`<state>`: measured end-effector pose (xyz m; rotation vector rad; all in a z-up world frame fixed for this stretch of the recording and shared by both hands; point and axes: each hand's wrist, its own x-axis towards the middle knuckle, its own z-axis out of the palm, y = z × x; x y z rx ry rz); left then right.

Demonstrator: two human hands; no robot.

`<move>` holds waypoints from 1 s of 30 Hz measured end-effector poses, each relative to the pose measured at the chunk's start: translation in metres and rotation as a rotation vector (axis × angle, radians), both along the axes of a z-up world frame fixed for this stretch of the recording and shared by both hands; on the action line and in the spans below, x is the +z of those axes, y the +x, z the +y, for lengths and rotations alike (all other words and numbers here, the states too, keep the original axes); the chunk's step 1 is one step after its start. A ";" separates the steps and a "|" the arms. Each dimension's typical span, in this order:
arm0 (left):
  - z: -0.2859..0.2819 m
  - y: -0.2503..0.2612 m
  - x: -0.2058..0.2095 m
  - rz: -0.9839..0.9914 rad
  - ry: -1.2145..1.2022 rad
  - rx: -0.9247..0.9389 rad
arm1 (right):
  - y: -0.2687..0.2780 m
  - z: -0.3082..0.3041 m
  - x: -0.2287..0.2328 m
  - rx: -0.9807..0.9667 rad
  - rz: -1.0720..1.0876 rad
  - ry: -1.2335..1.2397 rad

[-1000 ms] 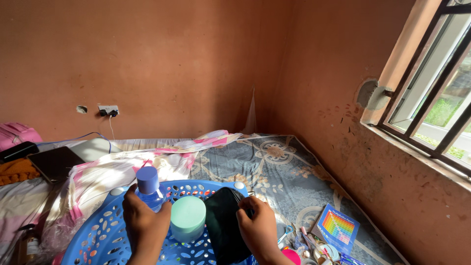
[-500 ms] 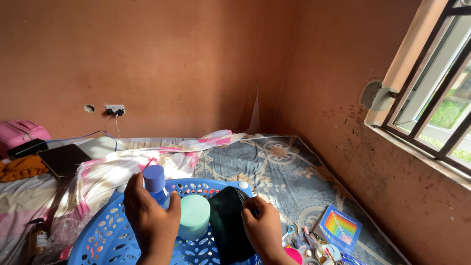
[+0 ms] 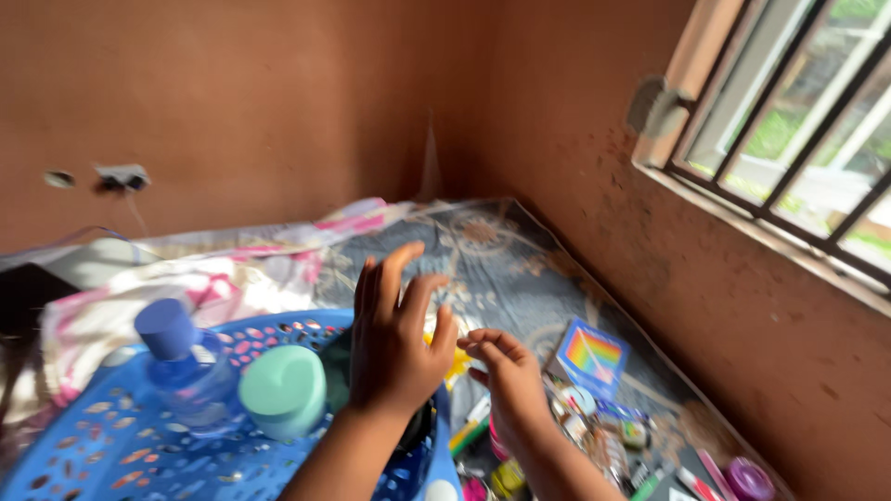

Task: The person assembles a two-tier blue plastic storage basket by inserting white plastic legs into the basket corners. After assembling the basket, the person places several small items including a green container, a blue bottle, a black pouch, and a pink-lidded jar into the lower basket.

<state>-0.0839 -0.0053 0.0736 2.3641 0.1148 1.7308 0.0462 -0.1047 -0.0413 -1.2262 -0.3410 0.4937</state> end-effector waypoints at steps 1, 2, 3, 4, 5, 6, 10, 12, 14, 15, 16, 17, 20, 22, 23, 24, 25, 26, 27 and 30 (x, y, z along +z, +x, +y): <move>-0.001 0.015 0.002 0.020 -0.021 -0.036 | 0.012 -0.014 -0.005 -0.034 0.024 -0.038; -0.002 0.032 0.003 0.039 -0.043 -0.072 | 0.025 -0.030 -0.012 -0.067 0.049 -0.077; -0.004 0.050 0.003 0.055 -0.064 -0.104 | 0.039 -0.049 -0.021 -0.083 0.083 -0.112; -0.007 0.069 0.001 0.074 -0.103 -0.146 | 0.055 -0.069 -0.032 -0.100 0.118 -0.146; -0.009 0.088 -0.002 0.093 -0.142 -0.182 | 0.073 -0.088 -0.042 -0.110 0.151 -0.180; -0.012 0.108 -0.006 0.111 -0.181 -0.218 | 0.091 -0.110 -0.054 -0.148 0.180 -0.263; -0.007 0.183 -0.033 0.288 -0.359 -0.210 | 0.159 -0.191 -0.099 -0.230 0.304 -0.512; 0.007 0.212 -0.056 0.382 -0.440 -0.213 | 0.192 -0.228 -0.120 -0.248 0.368 -0.582; 0.021 0.232 -0.083 0.395 -0.424 -0.182 | 0.222 -0.258 -0.139 -0.263 0.435 -0.634; 0.029 0.236 -0.095 0.402 -0.415 -0.161 | 0.237 -0.268 -0.146 -0.255 0.456 -0.686; 0.035 0.236 -0.108 0.443 -0.486 -0.158 | 0.252 -0.275 -0.151 -0.248 0.477 -0.738; 0.039 0.231 -0.122 0.485 -0.555 -0.154 | 0.265 -0.280 -0.158 -0.240 0.498 -0.788; 0.050 0.210 -0.150 0.841 -0.671 0.028 | 0.305 -0.286 -0.174 -0.187 0.477 -0.899; 0.054 0.211 -0.157 0.892 -0.698 0.066 | 0.332 -0.276 -0.186 -0.163 0.458 -0.924; 0.055 0.215 -0.159 0.791 -0.706 0.016 | 0.344 -0.273 -0.194 -0.148 0.448 -0.937; 0.056 0.218 -0.159 0.690 -0.713 -0.030 | 0.354 -0.268 -0.202 -0.129 0.444 -0.936; 0.059 0.221 -0.158 0.746 -0.730 0.014 | 0.364 -0.261 -0.211 -0.104 0.436 -0.936; 0.062 0.223 -0.157 0.802 -0.747 0.058 | 0.371 -0.253 -0.220 -0.080 0.429 -0.936; 0.064 0.225 -0.155 0.858 -0.761 0.103 | 0.377 -0.245 -0.229 -0.050 0.407 -0.973; 0.064 0.233 -0.149 0.803 -0.723 0.066 | 0.386 -0.214 -0.258 0.064 0.296 -1.081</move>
